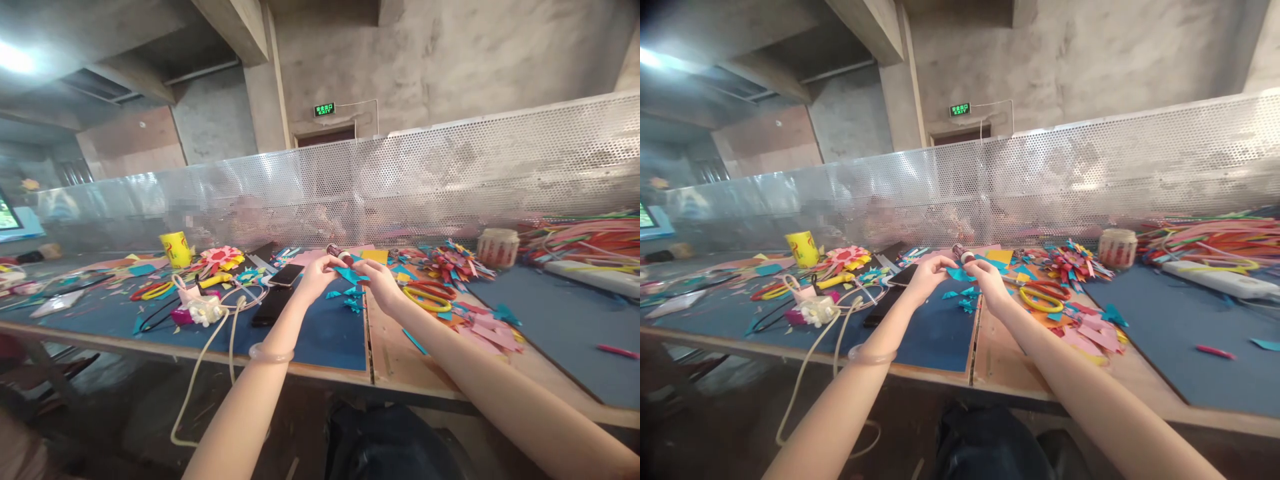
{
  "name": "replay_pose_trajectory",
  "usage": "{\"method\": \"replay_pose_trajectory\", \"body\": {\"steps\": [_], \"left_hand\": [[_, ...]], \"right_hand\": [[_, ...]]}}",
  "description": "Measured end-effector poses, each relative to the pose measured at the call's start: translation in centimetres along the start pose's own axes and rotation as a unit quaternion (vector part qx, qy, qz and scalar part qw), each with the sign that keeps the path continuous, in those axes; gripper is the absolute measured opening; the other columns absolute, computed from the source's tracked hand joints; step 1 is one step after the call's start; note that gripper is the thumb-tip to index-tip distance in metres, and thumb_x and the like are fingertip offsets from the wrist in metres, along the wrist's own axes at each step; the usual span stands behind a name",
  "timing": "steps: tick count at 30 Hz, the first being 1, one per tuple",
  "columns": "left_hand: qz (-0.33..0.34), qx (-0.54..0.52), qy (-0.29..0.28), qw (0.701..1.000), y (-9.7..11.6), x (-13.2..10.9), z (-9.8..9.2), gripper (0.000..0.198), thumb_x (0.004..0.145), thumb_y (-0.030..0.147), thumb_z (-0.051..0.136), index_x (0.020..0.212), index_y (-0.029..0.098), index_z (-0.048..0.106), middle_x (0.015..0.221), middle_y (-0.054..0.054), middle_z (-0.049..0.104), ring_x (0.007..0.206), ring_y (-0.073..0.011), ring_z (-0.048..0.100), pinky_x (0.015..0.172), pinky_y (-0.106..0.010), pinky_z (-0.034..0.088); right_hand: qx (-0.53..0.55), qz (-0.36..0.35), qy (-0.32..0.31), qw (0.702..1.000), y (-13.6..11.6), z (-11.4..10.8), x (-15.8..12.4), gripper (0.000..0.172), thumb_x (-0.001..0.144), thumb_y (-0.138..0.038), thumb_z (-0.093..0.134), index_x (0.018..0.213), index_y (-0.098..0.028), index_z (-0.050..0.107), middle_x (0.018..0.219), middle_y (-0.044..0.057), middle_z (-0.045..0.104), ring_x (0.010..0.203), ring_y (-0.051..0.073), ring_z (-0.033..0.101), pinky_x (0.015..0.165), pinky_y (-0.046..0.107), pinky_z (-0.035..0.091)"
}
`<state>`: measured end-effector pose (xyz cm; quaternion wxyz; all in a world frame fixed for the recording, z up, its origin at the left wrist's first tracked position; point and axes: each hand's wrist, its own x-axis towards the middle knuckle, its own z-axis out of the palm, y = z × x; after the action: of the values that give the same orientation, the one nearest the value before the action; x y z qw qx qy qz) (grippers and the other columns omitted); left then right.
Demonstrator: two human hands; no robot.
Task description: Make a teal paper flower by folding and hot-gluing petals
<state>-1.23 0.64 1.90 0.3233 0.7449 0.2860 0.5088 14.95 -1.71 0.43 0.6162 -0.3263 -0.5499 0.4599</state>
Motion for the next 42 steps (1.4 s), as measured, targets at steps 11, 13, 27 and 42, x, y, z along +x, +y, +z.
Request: {"method": "replay_pose_trajectory", "body": {"steps": [11,13,27,42], "left_hand": [[-0.001,-0.003,0.009,1.0,-0.21,0.0,-0.01,0.014,0.065,0.014,0.064,0.078,0.015,0.064,0.076,-0.001,0.065,0.07,-0.0128,0.059,0.067,-0.025,0.045],[0.0,-0.001,0.012,1.0,-0.11,0.0,0.0,0.013,0.065,0.014,0.063,0.078,0.015,0.064,0.076,-0.001,0.065,0.07,-0.0129,0.059,0.067,-0.024,0.045],[0.005,0.02,0.004,1.0,-0.16,-0.03,0.05,0.014,0.065,0.012,0.061,0.078,0.015,0.063,0.075,0.0,0.063,0.068,-0.012,0.057,0.066,-0.024,0.045],[-0.003,-0.001,-0.009,1.0,0.4,-0.13,0.2,0.013,0.063,0.011,0.061,0.076,0.015,0.062,0.072,0.0,0.063,0.069,-0.0134,0.059,0.068,-0.026,0.046]], "right_hand": [[0.072,0.011,-0.063,0.995,-0.19,0.32,-0.32,0.019,0.063,-0.033,0.068,0.067,-0.019,0.057,0.068,-0.003,0.053,0.065,0.013,0.05,0.062,0.028,0.042],[0.083,0.012,-0.07,0.994,-0.28,0.43,-0.4,0.018,0.063,-0.032,0.068,0.067,-0.019,0.056,0.068,-0.003,0.053,0.064,0.012,0.05,0.062,0.028,0.042],[0.103,0.01,-0.078,0.992,0.03,0.42,-0.32,0.015,0.063,-0.029,0.066,0.068,-0.018,0.057,0.069,-0.003,0.053,0.063,0.011,0.049,0.061,0.025,0.04],[0.098,0.005,-0.077,0.992,0.19,0.53,-0.27,0.015,0.063,-0.029,0.066,0.069,-0.019,0.056,0.066,-0.003,0.051,0.061,0.012,0.047,0.06,0.026,0.04]]}}
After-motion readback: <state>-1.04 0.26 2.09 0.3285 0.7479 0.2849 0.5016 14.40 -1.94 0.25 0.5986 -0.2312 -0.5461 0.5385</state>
